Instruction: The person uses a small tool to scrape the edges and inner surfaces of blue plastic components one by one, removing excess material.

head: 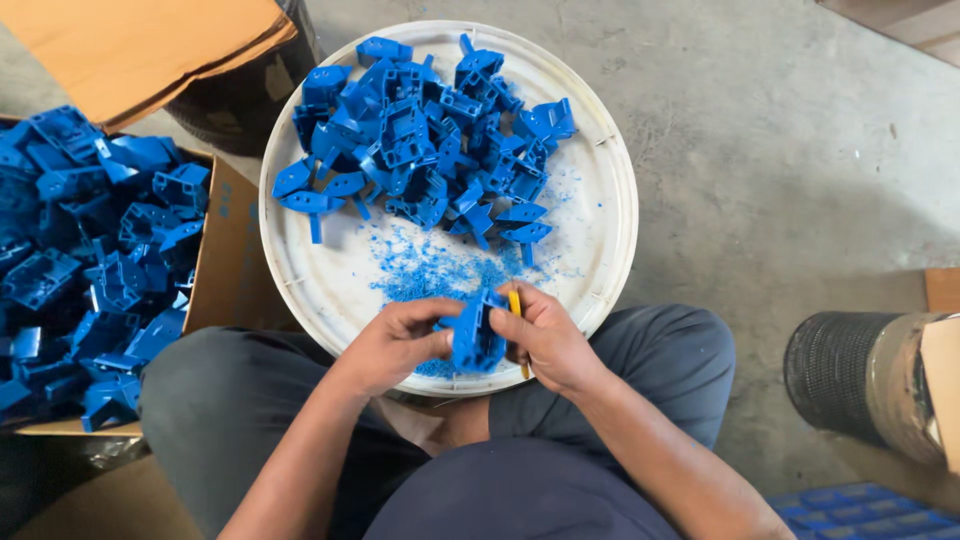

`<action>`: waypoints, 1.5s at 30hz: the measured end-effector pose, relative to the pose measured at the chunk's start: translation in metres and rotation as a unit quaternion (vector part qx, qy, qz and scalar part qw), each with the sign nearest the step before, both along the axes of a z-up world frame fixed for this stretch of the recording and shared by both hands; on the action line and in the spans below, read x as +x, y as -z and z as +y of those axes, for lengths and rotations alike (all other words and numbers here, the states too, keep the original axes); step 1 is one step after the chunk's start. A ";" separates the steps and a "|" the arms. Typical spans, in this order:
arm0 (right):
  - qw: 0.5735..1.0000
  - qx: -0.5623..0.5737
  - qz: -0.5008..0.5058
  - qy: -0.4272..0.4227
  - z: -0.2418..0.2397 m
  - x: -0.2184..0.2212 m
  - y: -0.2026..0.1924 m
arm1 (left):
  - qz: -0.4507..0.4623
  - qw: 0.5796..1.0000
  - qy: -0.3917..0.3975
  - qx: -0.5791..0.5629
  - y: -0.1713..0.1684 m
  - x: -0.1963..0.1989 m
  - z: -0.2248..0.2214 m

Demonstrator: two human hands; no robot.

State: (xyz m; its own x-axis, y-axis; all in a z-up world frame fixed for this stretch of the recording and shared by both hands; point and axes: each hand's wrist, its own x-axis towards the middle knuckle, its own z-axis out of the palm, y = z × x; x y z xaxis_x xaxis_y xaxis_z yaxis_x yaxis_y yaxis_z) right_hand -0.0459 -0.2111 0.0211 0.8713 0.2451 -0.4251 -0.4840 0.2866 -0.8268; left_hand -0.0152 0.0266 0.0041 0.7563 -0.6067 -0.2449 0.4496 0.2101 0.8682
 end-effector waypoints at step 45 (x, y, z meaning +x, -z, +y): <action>0.924 -0.329 -0.178 -0.084 0.050 0.021 0.005 | 0.050 0.954 -0.296 -0.025 0.060 0.029 -0.026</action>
State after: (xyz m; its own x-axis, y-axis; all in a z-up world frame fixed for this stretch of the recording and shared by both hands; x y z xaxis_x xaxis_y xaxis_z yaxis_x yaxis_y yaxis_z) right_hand -0.0245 -0.1611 0.0160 0.9574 0.1813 -0.2246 -0.1401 -0.3885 -0.9107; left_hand 0.0136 0.0003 -0.0559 0.9442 -0.0932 -0.3159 0.3194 0.4927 0.8094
